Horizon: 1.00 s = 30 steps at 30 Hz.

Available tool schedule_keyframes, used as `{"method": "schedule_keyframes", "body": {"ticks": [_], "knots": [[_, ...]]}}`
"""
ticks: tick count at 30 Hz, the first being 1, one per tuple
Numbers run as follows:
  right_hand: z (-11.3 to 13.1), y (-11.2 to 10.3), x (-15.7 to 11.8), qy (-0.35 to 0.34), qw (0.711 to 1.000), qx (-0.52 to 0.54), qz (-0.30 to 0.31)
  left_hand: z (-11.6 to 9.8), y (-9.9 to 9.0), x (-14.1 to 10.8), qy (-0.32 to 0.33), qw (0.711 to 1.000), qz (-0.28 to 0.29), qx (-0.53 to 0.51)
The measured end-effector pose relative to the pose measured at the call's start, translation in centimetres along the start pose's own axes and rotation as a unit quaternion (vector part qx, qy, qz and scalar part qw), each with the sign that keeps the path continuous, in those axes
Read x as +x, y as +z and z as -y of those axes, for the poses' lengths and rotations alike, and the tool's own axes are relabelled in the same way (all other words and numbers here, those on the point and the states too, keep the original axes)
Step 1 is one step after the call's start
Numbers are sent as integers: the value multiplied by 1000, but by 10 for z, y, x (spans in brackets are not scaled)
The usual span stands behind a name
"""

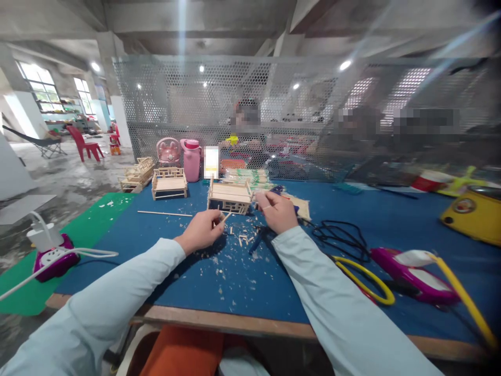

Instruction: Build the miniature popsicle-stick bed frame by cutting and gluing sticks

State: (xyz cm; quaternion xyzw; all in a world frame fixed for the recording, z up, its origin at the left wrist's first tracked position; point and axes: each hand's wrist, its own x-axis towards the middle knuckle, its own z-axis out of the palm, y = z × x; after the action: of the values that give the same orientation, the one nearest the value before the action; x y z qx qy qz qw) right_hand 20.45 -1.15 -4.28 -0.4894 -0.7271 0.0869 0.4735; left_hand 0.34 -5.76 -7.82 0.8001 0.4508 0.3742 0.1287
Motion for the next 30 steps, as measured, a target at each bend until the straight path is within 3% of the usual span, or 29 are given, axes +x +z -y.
{"method": "schedule_keyframes", "body": {"ticks": [2, 4, 7, 10, 14, 16, 19, 22, 26, 30], "knots": [[-4, -10, -2, 30, 997, -56, 36, -2, 1, -4, 0, 1000, 6, -12], [-15, -24, -7, 54, 982, -143, 109, -3, 2, -7, 0, 1000, 13, -13], [-34, -49, -22, 92, 919, -308, 228, -3, 3, -10, -7, 1000, 11, -3], [-39, -68, -36, 107, 874, -383, 278, 0, 4, -8, -46, 998, 16, -30], [-17, -62, -38, 55, 909, -316, 265, 2, 4, -4, -114, 988, 21, -106], [-1, -44, -34, 23, 935, -243, 257, 2, 5, -2, -136, 982, 9, -131], [14, -15, -26, -5, 960, -124, 251, 2, 4, -1, -120, 981, 5, -151], [13, -4, -22, -4, 964, -117, 240, 6, -2, 2, -109, 982, -22, -155], [-1, -15, -22, -4, 949, -201, 244, 25, -26, 9, -134, 983, -69, -105], [3, -9, -24, -50, 939, -158, 302, 50, -53, 11, -168, 985, 21, 43]]}}
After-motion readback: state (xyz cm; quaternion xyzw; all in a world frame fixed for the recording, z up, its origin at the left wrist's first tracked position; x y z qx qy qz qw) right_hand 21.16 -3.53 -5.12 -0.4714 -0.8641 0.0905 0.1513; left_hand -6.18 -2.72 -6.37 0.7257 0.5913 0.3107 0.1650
